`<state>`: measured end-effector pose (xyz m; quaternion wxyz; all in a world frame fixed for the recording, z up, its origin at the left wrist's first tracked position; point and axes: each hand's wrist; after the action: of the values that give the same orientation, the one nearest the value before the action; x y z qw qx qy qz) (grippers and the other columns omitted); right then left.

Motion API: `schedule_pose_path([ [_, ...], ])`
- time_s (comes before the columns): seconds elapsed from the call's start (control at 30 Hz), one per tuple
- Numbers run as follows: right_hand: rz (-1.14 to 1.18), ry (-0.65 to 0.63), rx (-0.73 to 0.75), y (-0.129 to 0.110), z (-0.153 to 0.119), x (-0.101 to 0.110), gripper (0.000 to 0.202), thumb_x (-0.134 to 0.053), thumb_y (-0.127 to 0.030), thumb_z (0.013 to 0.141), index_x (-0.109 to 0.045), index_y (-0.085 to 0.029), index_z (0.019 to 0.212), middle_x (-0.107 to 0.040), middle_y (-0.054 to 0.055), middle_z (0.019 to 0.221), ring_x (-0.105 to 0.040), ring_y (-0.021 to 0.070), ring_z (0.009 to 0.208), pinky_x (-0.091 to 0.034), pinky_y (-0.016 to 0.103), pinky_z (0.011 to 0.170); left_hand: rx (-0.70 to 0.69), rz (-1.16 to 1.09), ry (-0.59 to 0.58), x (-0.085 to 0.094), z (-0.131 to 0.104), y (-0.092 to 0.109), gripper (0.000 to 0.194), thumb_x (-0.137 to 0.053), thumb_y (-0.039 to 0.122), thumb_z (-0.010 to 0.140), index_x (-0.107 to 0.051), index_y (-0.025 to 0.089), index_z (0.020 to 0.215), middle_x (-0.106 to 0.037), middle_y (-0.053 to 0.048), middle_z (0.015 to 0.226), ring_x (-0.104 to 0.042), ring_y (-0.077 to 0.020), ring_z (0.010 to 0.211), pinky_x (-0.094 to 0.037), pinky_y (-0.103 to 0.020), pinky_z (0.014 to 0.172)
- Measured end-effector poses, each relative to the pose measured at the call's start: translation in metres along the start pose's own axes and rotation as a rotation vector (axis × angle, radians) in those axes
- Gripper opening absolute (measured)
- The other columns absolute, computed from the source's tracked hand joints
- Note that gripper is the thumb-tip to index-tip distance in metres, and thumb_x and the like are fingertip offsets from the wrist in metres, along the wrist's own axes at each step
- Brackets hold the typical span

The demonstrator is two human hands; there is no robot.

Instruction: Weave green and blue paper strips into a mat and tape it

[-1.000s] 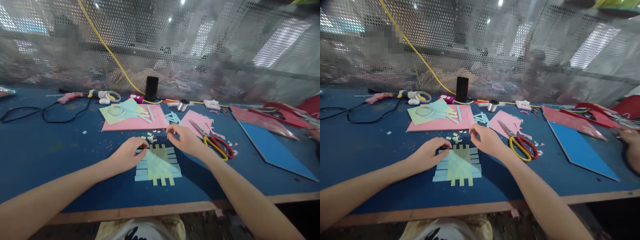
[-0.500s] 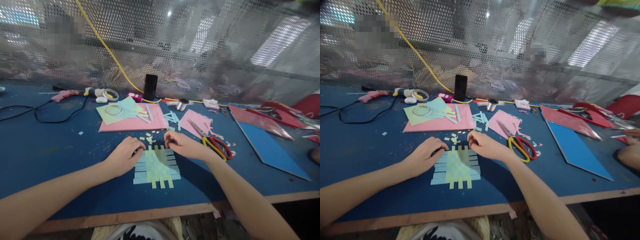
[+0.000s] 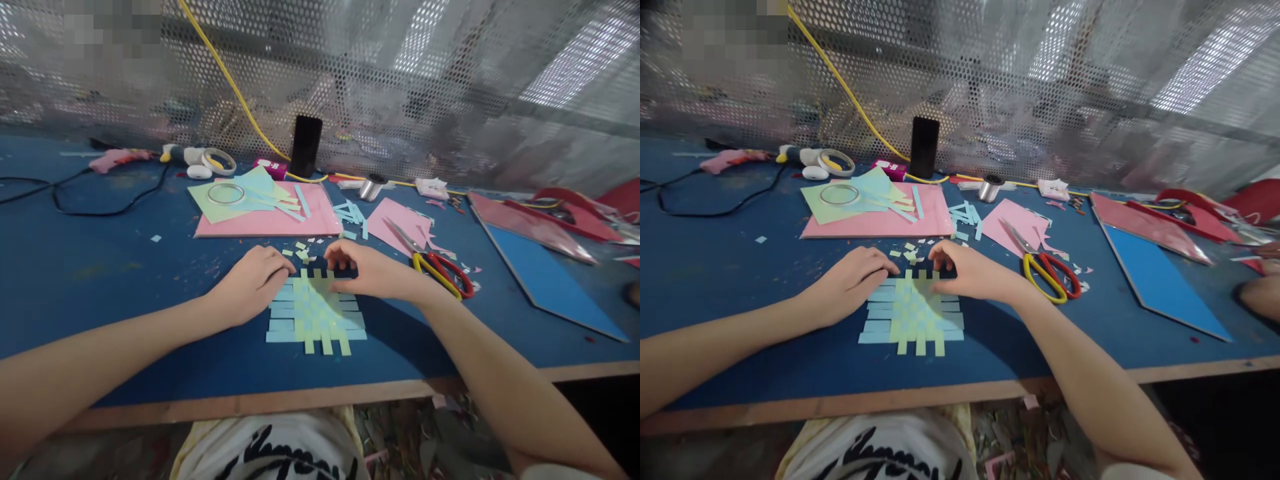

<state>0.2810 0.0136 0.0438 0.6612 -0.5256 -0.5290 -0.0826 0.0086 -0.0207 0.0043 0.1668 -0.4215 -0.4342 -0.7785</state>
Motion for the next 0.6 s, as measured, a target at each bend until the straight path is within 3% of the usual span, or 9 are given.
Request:
schedule_pose_path([
  [0.17, 0.008, -0.014, 0.034, 0.0019, 0.0048, -0.0057, 0.064, -0.082, -0.040, 0.077, -0.057, -0.019, 0.132, -0.065, 0.006, 0.107, -0.060, 0.0212, 0.094, -0.050, 0.036, 0.085, 0.029, -0.002, 0.001, 0.0019, 0.0024, 0.0007, 0.035, -0.039, 0.029, 0.102, -0.072, 0.020, 0.103, -0.073, -0.008, 0.109, -0.063, -0.0262, 0.107, -0.049, -0.047, 0.102],
  [0.43, 0.072, -0.020, 0.054, -0.0041, 0.0030, -0.0065, 0.067, -0.077, -0.028, 0.078, -0.054, -0.021, 0.141, -0.063, 0.003, 0.102, -0.060, 0.0176, 0.088, -0.052, 0.035, 0.084, -0.007, 0.020, -0.045, -0.0036, -0.0010, -0.0009, 0.037, -0.063, 0.048, 0.092, -0.070, 0.019, 0.114, -0.062, -0.013, 0.121, -0.055, -0.0334, 0.119, -0.046, -0.054, 0.105],
  [0.6, 0.137, -0.033, 0.046, 0.0009, 0.0030, -0.0073, 0.074, -0.080, -0.031, 0.077, -0.052, -0.023, 0.146, -0.063, 0.004, 0.108, -0.059, 0.0169, 0.087, -0.052, 0.034, 0.082, -0.027, -0.006, -0.081, -0.0040, -0.0007, -0.0020, 0.035, -0.069, 0.046, 0.088, -0.068, 0.018, 0.108, -0.061, -0.012, 0.121, -0.054, -0.0327, 0.117, -0.044, -0.052, 0.104],
])
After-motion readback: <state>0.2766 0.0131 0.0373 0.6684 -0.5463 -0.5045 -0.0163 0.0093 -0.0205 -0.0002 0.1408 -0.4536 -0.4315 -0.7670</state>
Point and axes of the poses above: each hand's wrist, its own z-axis towards the middle knuckle, its own x-axis out of the back of the hand, y = z × x
